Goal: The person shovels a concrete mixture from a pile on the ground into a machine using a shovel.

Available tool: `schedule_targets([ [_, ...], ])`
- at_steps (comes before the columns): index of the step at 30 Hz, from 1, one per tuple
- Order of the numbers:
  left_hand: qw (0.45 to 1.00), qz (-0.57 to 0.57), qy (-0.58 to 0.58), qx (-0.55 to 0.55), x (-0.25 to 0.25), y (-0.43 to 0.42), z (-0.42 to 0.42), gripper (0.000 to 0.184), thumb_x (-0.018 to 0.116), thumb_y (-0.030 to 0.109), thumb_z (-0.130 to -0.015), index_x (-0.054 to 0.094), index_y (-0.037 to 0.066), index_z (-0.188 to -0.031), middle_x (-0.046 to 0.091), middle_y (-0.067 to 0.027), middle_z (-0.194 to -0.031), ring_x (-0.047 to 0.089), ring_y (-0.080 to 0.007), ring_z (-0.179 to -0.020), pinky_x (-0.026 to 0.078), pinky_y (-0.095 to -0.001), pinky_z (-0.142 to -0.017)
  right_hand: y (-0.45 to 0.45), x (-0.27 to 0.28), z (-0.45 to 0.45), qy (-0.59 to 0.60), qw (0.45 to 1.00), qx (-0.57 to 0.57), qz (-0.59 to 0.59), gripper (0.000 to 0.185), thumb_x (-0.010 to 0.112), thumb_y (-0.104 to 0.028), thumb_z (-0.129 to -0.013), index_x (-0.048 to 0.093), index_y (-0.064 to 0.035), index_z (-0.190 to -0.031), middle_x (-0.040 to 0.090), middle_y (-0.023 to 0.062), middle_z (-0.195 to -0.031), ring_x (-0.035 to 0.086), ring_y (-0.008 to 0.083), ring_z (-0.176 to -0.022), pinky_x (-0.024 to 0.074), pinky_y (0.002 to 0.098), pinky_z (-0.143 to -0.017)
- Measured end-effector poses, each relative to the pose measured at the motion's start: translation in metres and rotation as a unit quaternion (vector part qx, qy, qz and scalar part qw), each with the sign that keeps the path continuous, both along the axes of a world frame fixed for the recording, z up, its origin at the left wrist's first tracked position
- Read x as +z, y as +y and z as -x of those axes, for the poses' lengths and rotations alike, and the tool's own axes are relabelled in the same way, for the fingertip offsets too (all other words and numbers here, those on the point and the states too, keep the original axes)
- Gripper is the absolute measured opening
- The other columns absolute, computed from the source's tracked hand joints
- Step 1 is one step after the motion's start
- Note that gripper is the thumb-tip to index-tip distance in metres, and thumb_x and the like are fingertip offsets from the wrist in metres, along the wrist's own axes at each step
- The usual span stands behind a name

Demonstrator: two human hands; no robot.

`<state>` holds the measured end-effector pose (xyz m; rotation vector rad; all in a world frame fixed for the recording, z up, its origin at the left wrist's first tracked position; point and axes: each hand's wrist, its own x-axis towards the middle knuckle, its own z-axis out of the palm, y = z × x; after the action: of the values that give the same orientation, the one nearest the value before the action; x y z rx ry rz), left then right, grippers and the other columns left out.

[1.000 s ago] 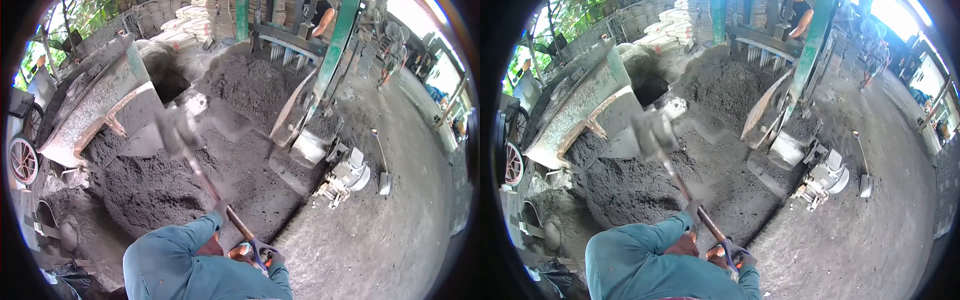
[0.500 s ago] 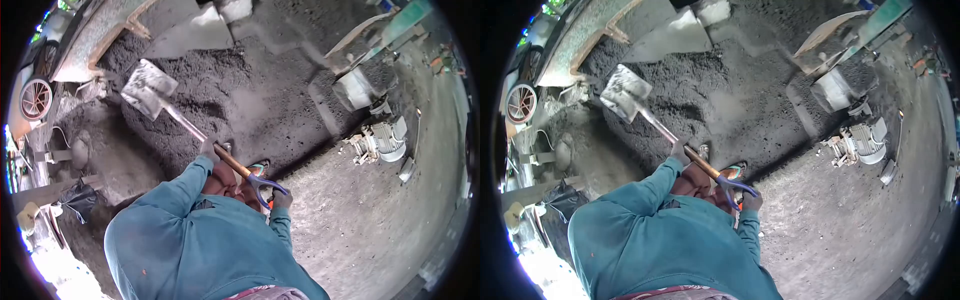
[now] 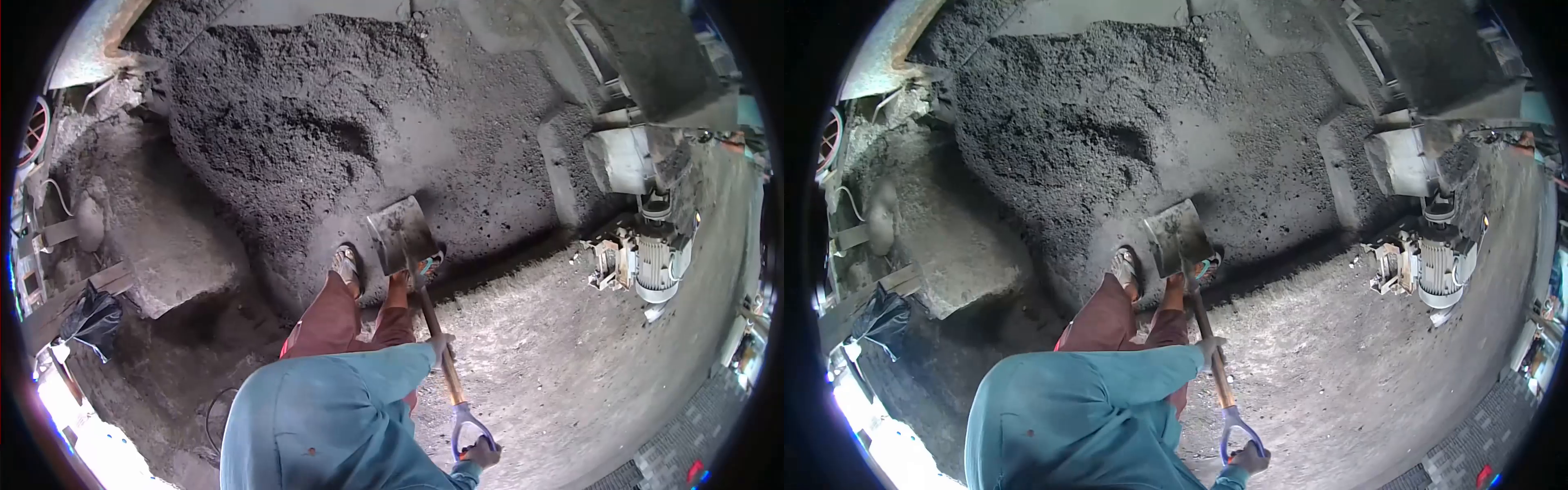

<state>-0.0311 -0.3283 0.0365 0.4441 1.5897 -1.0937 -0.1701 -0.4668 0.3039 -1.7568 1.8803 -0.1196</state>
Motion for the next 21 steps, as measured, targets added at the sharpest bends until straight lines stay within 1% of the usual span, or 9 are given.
schedule_targets([
  [2, 0.998, 0.003, -0.055, 0.041, -0.033, 0.008, -0.012, 0.024, 0.068, 0.026, -0.086, 0.051, 0.009, -0.085, 0.053, -0.0122, -0.06, 0.057, -0.0314, -0.051, 0.051, -0.0465, -0.048, -0.015, -0.045, 0.007, -0.005, 0.998, 0.067, 0.017, 0.014, 0.063, 0.002, -0.074, 0.05, 0.0047, -0.081, 0.054, 0.0104, -0.066, 0.048, 0.016, -0.046, 0.0357, 0.0359, -0.035],
  [3, 0.994, -0.001, -0.099, 0.036, -0.056, 0.02, -0.022, 0.023, 0.067, 0.023, -0.086, 0.049, 0.01, -0.091, 0.052, -0.0112, -0.061, 0.056, -0.0314, -0.048, 0.05, -0.0467, -0.047, 0.002, -0.047, -0.033, -0.019, 0.998, 0.019, -0.055, 0.015, 0.065, 0.001, -0.074, 0.052, 0.0046, -0.082, 0.054, 0.0084, -0.068, 0.047, 0.014, -0.051, 0.0365, 0.0357, -0.039],
  [5, 0.979, -0.072, -0.192, 0.001, -0.111, 0.075, -0.057, 0.019, 0.069, 0.014, -0.08, 0.055, 0.008, -0.068, 0.053, -0.0133, -0.054, 0.057, -0.0309, -0.046, 0.047, -0.046, -0.041, 0.065, -0.073, -0.104, -0.053, 0.989, -0.016, -0.134, 0.012, 0.064, 0.002, -0.076, 0.054, 0.0004, -0.082, 0.053, 0.0054, -0.066, 0.048, 0.0134, -0.051, 0.0346, 0.0326, -0.038],
  [7, 0.917, -0.085, -0.335, -0.2, -0.163, 0.165, -0.106, 0.022, 0.055, 0.021, -0.092, 0.054, 0.009, -0.073, 0.048, -0.0092, -0.051, 0.053, -0.0309, -0.041, 0.047, -0.0445, -0.04, 0.122, -0.102, -0.152, -0.064, 0.969, 0.067, -0.23, 0.015, 0.068, -0.005, -0.074, 0.055, -0.0009, -0.081, 0.055, 0.0045, -0.064, 0.048, 0.0154, -0.045, 0.0384, 0.0324, -0.039],
  [8, 0.956, -0.072, -0.273, -0.081, -0.148, 0.191, -0.139, 0.023, 0.055, 0.021, -0.092, 0.055, 0.007, -0.074, 0.048, -0.0103, -0.052, 0.052, -0.0314, -0.041, 0.047, -0.0452, -0.042, 0.134, -0.147, -0.135, -0.099, 0.962, 0.202, -0.154, 0.019, 0.069, -0.007, -0.072, 0.054, 0.0003, -0.079, 0.055, 0.0067, -0.061, 0.049, 0.0167, -0.042, 0.0407, 0.0332, -0.039],
  [9, 0.976, -0.058, -0.206, 0.034, -0.132, 0.208, -0.158, 0.024, 0.055, 0.022, -0.092, 0.056, 0.006, -0.074, 0.048, -0.0114, -0.053, 0.052, -0.0318, -0.04, 0.048, -0.046, -0.043, 0.161, -0.113, -0.173, -0.125, 0.956, 0.089, -0.25, 0.02, 0.069, -0.007, -0.072, 0.054, 0.0025, -0.08, 0.056, 0.0091, -0.063, 0.051, 0.0172, -0.043, 0.0434, 0.0344, -0.04],
  [13, 0.946, -0.119, -0.302, -0.013, -0.068, 0.205, -0.158, 0.023, 0.056, 0.023, -0.091, 0.057, 0.006, -0.076, 0.051, -0.0115, -0.057, 0.053, -0.0308, -0.045, 0.048, -0.045, -0.048, 0.122, -0.087, -0.154, -0.124, 0.956, 0.117, -0.239, 0.022, 0.069, -0.004, -0.07, 0.056, 0.0062, -0.084, 0.061, 0.0132, -0.071, 0.055, 0.0192, -0.047, 0.0489, 0.0359, -0.044],
  [16, 0.941, -0.084, -0.324, -0.056, -0.038, 0.19, -0.155, 0.021, 0.057, 0.024, -0.09, 0.057, 0.007, -0.077, 0.052, -0.0112, -0.06, 0.054, -0.0304, -0.049, 0.049, -0.0444, -0.051, 0.068, -0.07, -0.108, -0.202, 0.948, 0.013, -0.247, 0.02, 0.069, 0.0, -0.068, 0.058, 0.0047, -0.083, 0.061, 0.0127, -0.069, 0.059, 0.02, -0.051, 0.0508, 0.0361, -0.045],
  [21, 0.934, -0.03, -0.315, -0.166, 0.009, 0.178, -0.182, 0.019, 0.058, 0.026, -0.089, 0.058, 0.009, -0.081, 0.054, -0.0106, -0.066, 0.055, -0.0298, -0.054, 0.049, -0.0434, -0.055, 0.018, -0.027, -0.041, -0.147, 0.937, -0.053, -0.312, 0.022, 0.074, -0.001, -0.068, 0.064, 0.0014, -0.088, 0.064, 0.0109, -0.067, 0.062, 0.0188, -0.054, 0.0527, 0.0362, -0.047],
])
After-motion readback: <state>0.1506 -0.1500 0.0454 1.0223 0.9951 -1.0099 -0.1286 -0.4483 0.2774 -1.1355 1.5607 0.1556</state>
